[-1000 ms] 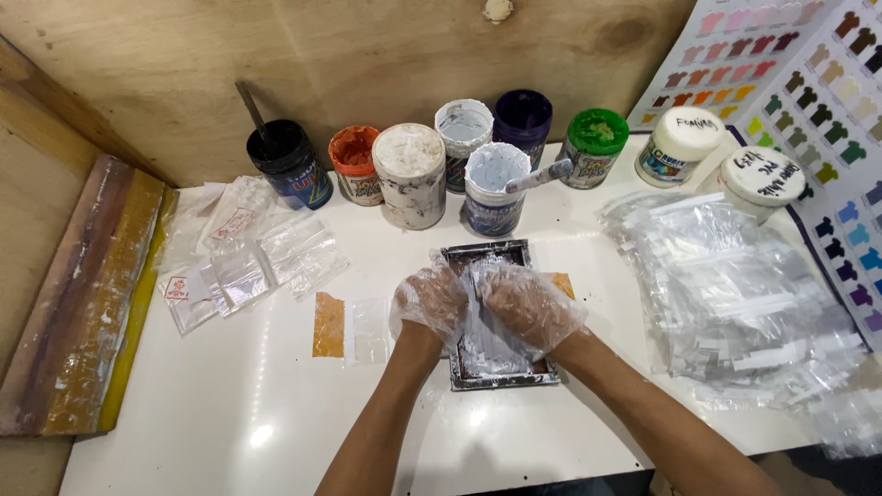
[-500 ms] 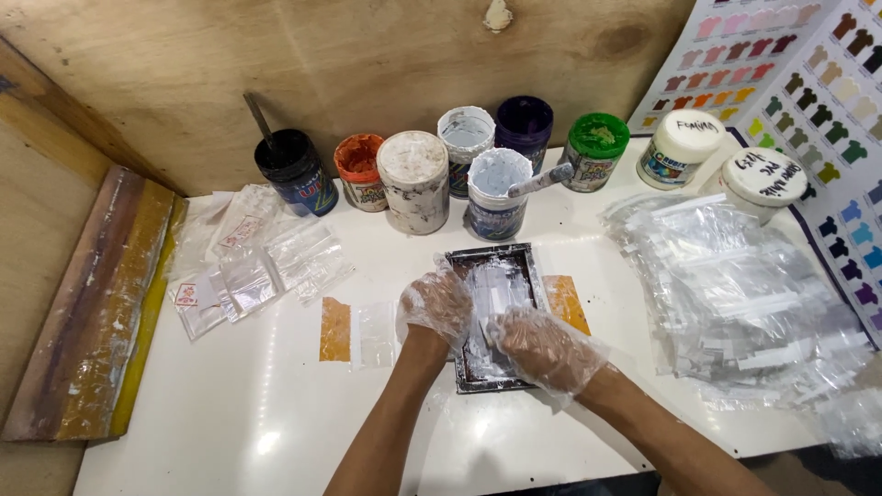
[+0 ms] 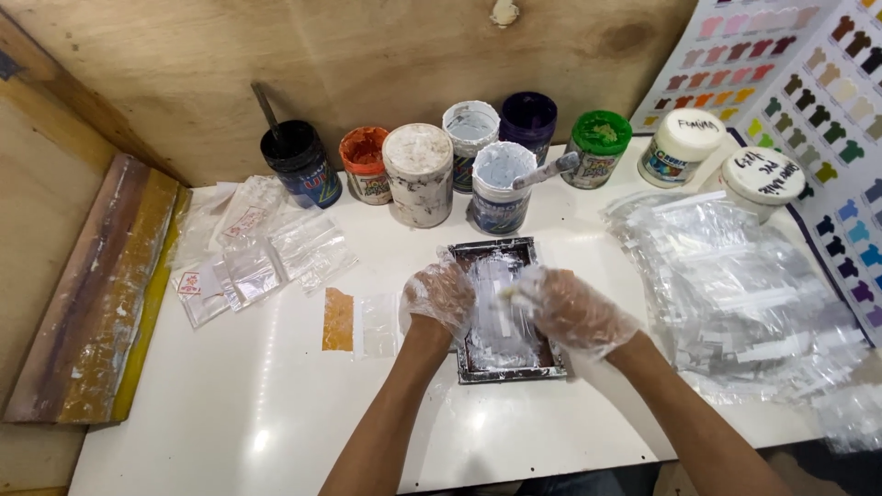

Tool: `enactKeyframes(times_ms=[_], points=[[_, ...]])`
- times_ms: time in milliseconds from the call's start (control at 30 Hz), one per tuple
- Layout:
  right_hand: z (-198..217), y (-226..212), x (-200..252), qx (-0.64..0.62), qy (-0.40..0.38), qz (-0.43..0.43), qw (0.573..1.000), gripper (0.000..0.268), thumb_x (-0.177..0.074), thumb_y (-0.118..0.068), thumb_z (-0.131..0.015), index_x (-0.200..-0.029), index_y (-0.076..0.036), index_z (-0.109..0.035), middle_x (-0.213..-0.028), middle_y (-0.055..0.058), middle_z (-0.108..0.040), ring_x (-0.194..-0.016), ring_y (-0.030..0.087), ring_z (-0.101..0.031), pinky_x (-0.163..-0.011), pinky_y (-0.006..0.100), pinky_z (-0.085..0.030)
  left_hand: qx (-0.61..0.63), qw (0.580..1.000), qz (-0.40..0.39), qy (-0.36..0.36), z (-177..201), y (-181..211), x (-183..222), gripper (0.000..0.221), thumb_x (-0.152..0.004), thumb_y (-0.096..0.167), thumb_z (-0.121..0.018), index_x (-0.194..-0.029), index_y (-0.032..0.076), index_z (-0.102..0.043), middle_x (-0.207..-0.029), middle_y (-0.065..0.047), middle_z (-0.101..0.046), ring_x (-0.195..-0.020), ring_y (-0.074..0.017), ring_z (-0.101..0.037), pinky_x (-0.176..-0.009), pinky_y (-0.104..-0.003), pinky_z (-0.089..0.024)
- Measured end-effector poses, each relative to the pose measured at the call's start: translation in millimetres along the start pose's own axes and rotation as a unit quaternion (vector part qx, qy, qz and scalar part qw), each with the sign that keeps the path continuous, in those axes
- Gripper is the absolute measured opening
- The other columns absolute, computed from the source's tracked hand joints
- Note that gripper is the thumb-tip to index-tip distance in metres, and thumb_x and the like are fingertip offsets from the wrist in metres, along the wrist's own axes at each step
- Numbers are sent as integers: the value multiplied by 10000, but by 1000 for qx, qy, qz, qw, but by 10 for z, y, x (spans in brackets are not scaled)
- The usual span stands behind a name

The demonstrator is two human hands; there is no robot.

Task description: Manual screen printing of white ink onto small plastic bags

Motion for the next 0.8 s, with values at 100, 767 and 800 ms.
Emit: enactKeyframes(times_ms=[100,767,800], points=[[7,328,-233,390,71,35,917,254,-1005,-126,-416,-1176,-198,-590,-1017,-10,-610,-843,103,-610,-744,249,-519,-188,979,-10,79,-290,-59,-156,421,-1034,546,-337,-1218,366,-670,-1177,13,-718,-1158,-275,-617,-876,-561,-426],[-130,1347,-777,-322,98,50,940,230,-954,-44,-666,-725,-72,-678,-732,71,-659,-613,189,-651,-578,279,-593,-142,802,-30,580,-117,0,4,400,-1095,320,-359,-965,326,-737,-809,68,-640,-827,-15,-628,-779,-149,-458],[-131,1280,-844,-322,95,49,941,230,-954,-44,-666,-725,-72,-678,-732,71,-659,-613,189,-651,-578,279,-593,-142,803,-27,578,-226,3,-43,400,-1095,320,-359,-965,326,-737,-809,68,-640,-827,-15,-628,-779,-149,-458]])
Point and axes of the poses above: each hand's wrist, its own x-axis away from the middle knuckle, its own z-axis out of the back of the hand, y = z × x, the point moved 4 cm from there along -x, towards the middle knuckle
